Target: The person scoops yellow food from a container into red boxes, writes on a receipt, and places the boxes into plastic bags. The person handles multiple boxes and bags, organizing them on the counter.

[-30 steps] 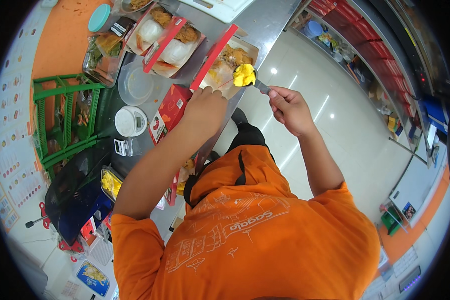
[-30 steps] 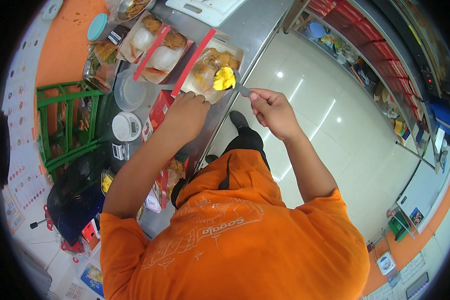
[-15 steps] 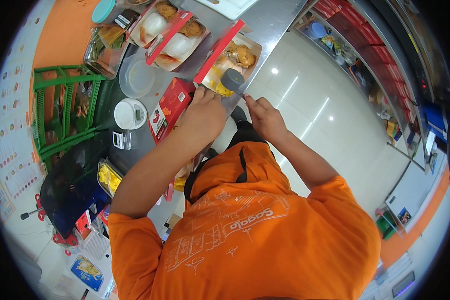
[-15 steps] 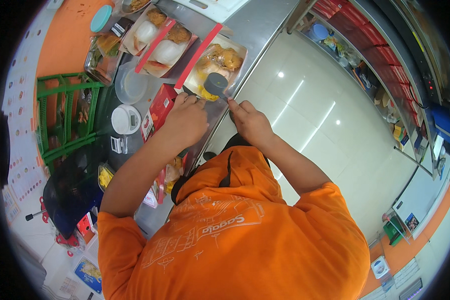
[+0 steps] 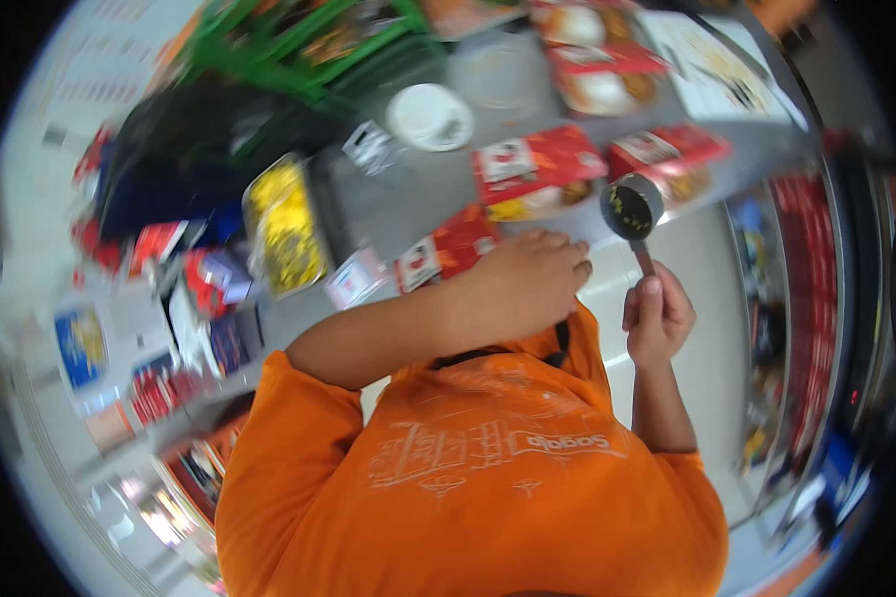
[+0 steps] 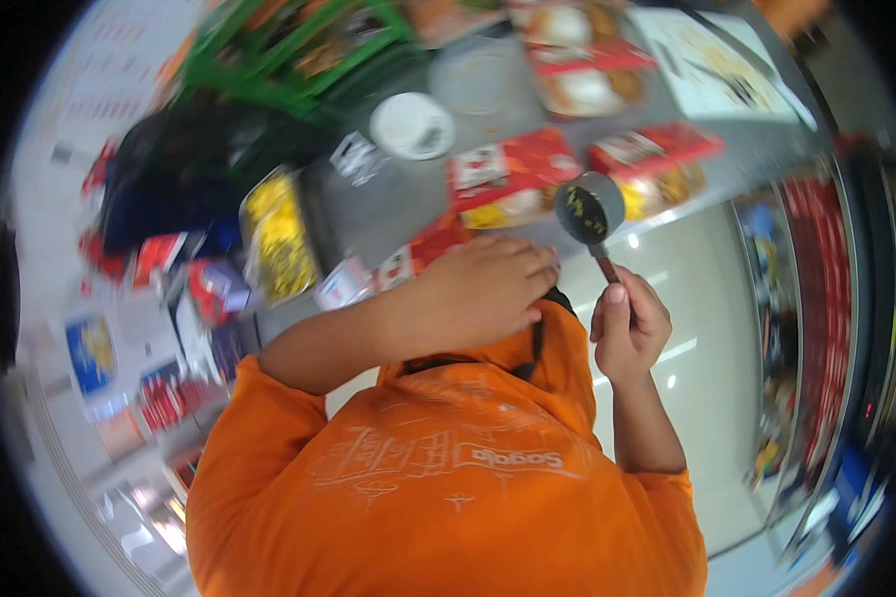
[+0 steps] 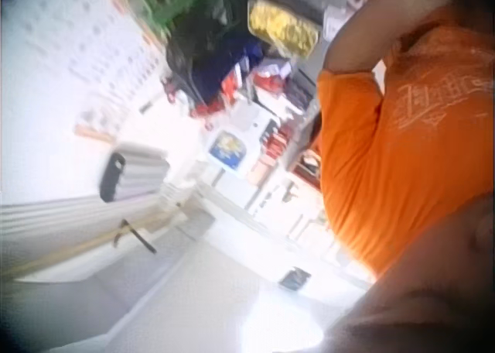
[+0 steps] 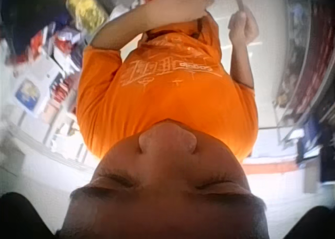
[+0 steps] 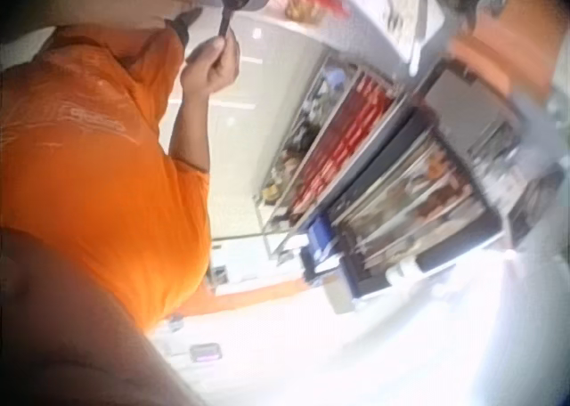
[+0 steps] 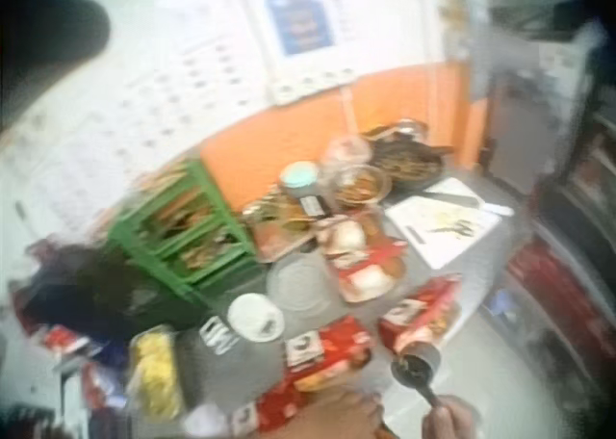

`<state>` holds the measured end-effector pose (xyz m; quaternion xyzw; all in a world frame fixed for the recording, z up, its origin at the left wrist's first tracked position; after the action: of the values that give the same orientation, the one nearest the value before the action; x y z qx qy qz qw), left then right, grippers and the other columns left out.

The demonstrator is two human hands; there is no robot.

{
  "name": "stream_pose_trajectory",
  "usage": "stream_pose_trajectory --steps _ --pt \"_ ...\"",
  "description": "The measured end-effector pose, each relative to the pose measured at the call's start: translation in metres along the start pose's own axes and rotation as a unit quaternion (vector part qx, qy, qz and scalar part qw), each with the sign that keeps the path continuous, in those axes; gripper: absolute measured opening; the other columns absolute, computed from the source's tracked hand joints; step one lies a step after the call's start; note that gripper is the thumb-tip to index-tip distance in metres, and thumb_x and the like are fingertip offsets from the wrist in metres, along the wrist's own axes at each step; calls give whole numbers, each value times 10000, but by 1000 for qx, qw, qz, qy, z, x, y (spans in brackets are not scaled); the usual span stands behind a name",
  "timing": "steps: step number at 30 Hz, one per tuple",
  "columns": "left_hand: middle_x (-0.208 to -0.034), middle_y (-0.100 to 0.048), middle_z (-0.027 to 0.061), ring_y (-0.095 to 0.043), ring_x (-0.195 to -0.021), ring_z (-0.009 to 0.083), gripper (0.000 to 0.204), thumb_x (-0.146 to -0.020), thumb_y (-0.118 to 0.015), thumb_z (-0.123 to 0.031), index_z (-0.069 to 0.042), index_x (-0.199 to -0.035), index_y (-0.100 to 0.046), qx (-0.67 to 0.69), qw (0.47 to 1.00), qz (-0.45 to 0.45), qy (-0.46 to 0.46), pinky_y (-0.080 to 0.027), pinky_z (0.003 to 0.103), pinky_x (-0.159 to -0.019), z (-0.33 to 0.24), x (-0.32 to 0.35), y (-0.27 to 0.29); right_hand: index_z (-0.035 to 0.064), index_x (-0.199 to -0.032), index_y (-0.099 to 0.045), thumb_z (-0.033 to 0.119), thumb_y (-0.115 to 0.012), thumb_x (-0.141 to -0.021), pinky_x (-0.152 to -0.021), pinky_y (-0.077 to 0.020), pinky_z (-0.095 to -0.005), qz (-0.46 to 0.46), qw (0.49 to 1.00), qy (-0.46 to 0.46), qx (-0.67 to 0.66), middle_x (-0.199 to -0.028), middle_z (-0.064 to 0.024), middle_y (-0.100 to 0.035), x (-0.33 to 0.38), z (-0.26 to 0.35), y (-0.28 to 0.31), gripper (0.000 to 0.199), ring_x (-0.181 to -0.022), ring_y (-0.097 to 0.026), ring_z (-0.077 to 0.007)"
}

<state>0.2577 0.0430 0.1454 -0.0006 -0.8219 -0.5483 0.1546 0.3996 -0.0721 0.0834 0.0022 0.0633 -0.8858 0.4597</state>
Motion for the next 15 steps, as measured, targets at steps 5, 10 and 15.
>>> stream_pose_trajectory --steps 5,10,15 --pt "-1330 -635 165 -603 -1213 350 438 -948 -669 -297 -38 -1300 -635 189 963 -102 162 -479 436 -1039 12 131 5 -18 -1143 -715 99 -584 -999 -622 -495 -369 291 937 84 175 -777 -147 -673 -28 46 -167 227 -643 -645 -243" --pt "-1257 -676 181 -634 -1153 369 443 -944 -700 -275 -41 -1314 -637 196 905 -217 309 -501 441 -1009 44 257 -57 -12 -1302 -621 277 -617 -1003 -702 -541 -417 436 842 124 293 -888 -198 -694 -15 -25 -353 417 -741 -665 -352" --pt "-1223 -705 176 -711 -1014 304 397 -956 -702 -226 -46 -1305 -647 319 799 -250 444 -569 389 -866 63 330 -183 54 -1461 -486 268 -674 -959 -869 -562 -453 428 814 272 283 -1160 -208 -664 64 -8 -353 577 -1053 -666 -390"
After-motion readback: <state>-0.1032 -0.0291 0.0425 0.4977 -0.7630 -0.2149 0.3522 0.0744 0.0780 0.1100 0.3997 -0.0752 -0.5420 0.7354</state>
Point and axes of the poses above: each hand's wrist, its own x-axis away from the middle knuckle, its own y-axis out of the back of the hand, z = x × y, the point moved 6 cm from there along -x, towards the middle knuckle
